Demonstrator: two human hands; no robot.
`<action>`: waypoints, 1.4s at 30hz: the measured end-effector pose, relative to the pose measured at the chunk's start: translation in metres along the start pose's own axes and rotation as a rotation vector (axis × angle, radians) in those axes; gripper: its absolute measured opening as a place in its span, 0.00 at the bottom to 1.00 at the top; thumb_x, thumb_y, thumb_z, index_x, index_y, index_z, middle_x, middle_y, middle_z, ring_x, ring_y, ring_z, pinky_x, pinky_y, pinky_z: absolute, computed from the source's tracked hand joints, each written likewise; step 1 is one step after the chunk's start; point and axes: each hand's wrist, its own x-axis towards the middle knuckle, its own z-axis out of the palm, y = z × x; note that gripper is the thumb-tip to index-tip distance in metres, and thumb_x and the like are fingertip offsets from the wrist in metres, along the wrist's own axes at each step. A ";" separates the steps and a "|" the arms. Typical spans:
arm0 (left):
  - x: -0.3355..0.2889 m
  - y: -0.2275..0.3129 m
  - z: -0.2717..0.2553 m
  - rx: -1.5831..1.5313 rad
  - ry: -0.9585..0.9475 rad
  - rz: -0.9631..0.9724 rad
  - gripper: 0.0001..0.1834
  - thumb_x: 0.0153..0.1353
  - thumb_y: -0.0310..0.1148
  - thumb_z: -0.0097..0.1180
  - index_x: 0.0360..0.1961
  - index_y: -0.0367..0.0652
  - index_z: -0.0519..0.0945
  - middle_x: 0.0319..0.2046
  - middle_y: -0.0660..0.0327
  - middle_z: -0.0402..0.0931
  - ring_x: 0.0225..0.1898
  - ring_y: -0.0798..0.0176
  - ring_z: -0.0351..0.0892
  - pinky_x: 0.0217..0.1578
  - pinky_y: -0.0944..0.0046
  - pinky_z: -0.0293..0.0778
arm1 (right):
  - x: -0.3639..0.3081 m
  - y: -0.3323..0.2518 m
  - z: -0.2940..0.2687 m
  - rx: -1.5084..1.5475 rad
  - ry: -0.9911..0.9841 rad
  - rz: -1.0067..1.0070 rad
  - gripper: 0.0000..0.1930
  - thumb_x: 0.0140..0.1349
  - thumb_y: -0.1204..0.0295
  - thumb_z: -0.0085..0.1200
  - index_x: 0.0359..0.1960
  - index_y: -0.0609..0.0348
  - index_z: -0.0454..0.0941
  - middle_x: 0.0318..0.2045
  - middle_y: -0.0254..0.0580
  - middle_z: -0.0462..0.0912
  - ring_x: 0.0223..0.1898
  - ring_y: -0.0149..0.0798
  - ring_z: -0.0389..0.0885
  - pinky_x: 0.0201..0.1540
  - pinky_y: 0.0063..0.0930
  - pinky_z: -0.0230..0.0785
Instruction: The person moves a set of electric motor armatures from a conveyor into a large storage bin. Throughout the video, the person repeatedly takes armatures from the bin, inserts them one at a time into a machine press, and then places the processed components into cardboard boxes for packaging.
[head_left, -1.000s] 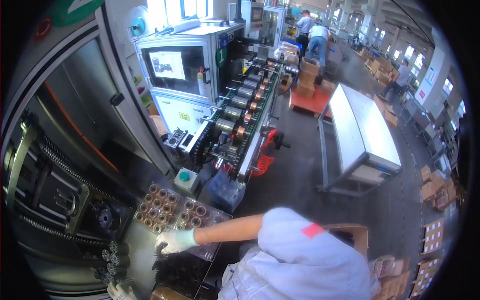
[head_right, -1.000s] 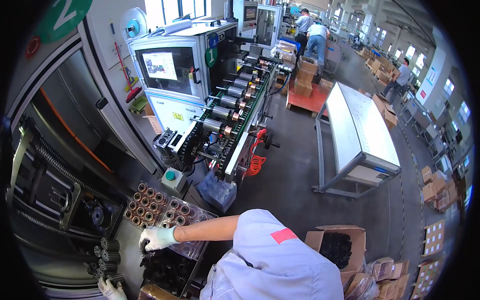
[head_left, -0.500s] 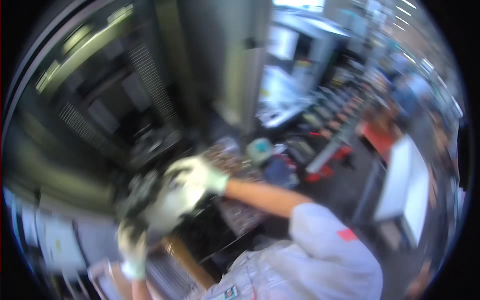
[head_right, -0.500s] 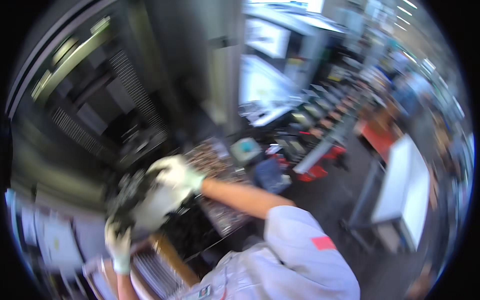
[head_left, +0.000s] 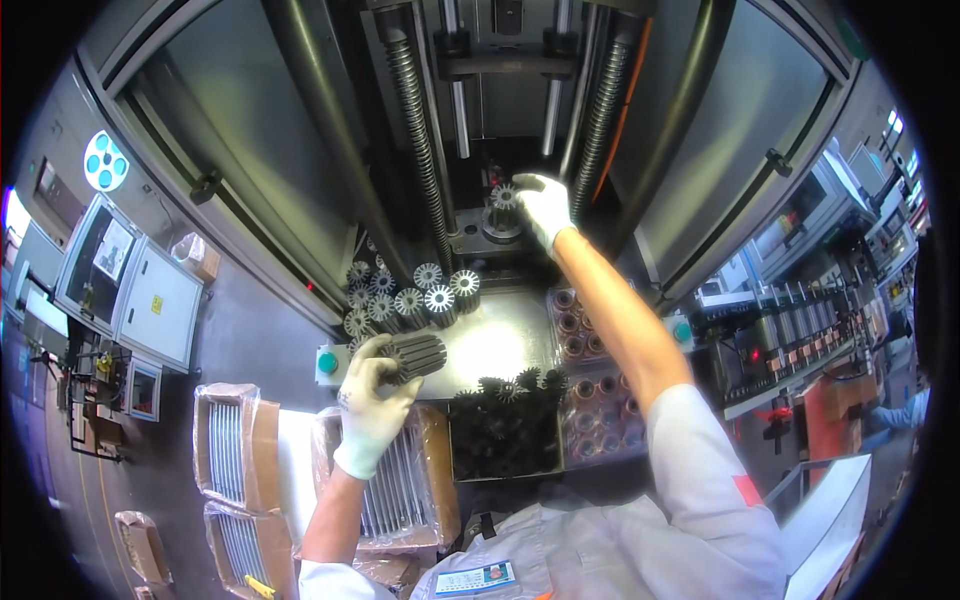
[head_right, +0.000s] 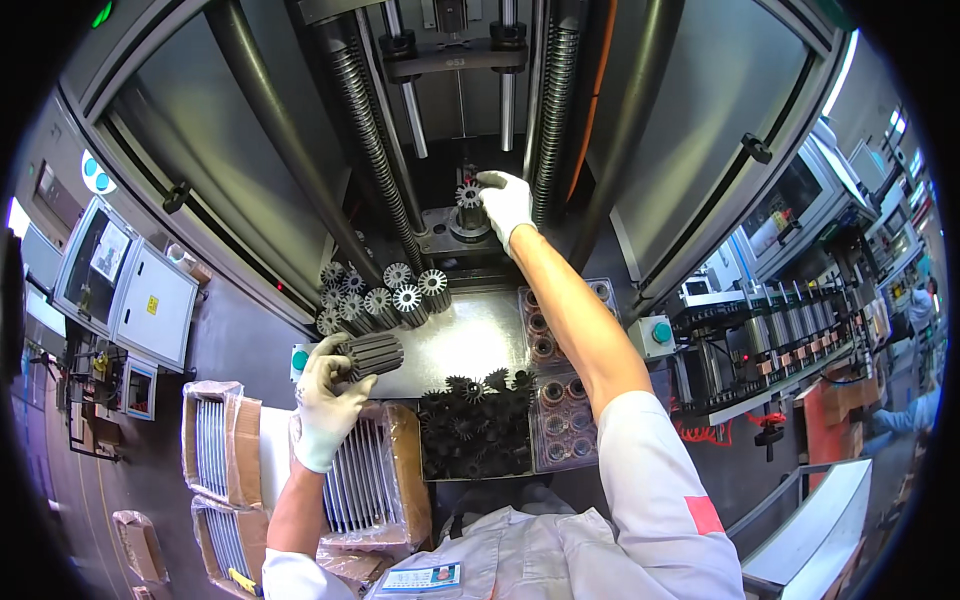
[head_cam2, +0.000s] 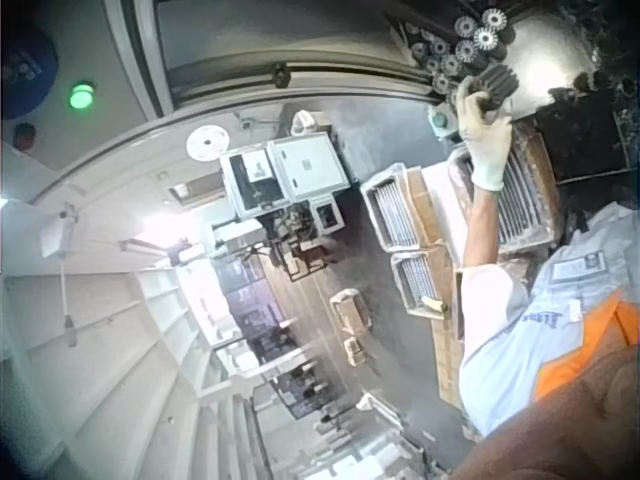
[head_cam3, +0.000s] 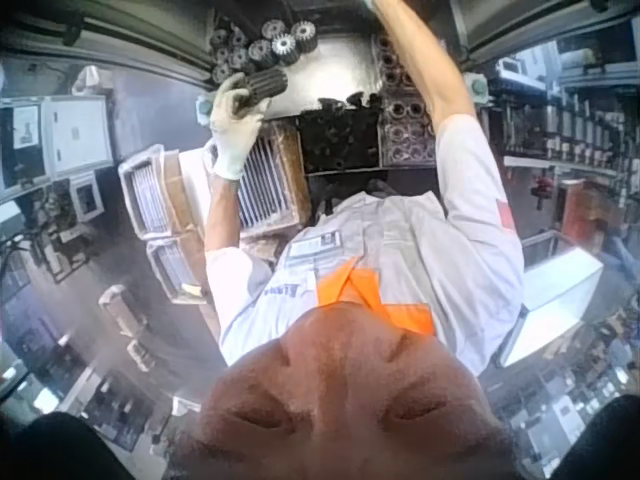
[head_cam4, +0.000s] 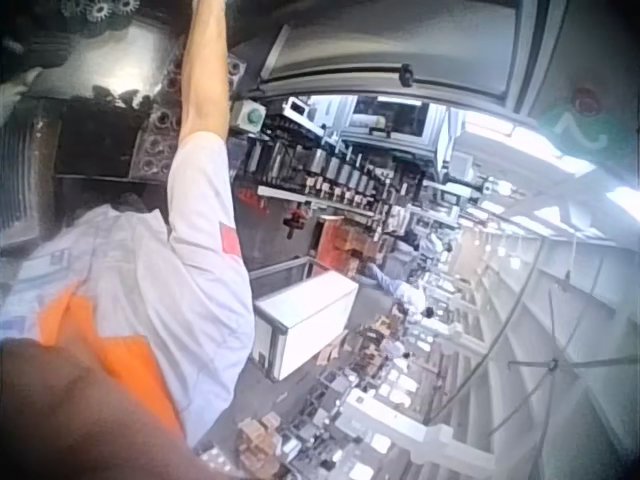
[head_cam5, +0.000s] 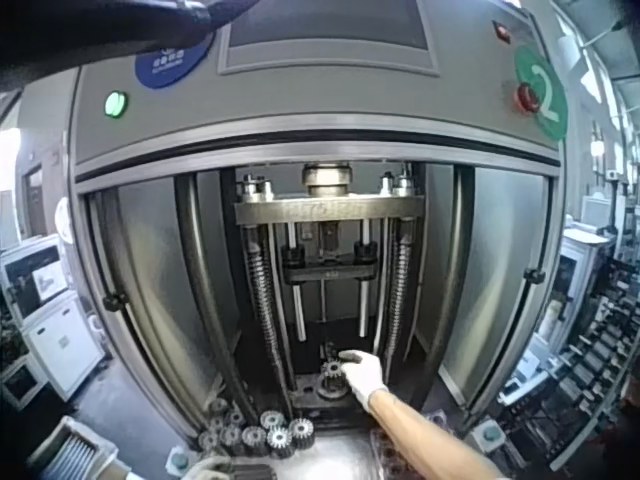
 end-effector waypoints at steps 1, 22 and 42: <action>0.001 -0.004 0.003 0.017 0.007 0.042 0.19 0.45 0.20 0.73 0.33 0.39 0.73 0.57 0.55 0.77 0.41 0.68 0.77 0.36 0.71 0.74 | 0.007 0.004 0.000 0.002 -0.007 0.047 0.20 0.49 0.86 0.54 0.46 0.62 0.86 0.38 0.42 0.88 0.34 0.29 0.82 0.38 0.21 0.73; 0.253 0.021 0.137 0.179 -0.294 0.564 0.20 0.54 0.28 0.67 0.46 0.37 0.73 0.54 0.49 0.73 0.53 0.45 0.77 0.53 0.54 0.74 | -0.187 0.075 -0.075 -1.054 -1.008 -0.435 0.13 0.60 0.64 0.54 0.42 0.56 0.81 0.37 0.53 0.84 0.40 0.55 0.83 0.44 0.48 0.75; 0.113 0.016 0.035 0.525 -0.485 -0.068 0.12 0.62 0.38 0.58 0.37 0.41 0.83 0.27 0.54 0.83 0.25 0.58 0.83 0.31 0.58 0.78 | -0.162 0.084 -0.094 -0.991 -1.068 -0.622 0.11 0.62 0.62 0.57 0.38 0.55 0.83 0.31 0.49 0.82 0.34 0.53 0.83 0.39 0.46 0.76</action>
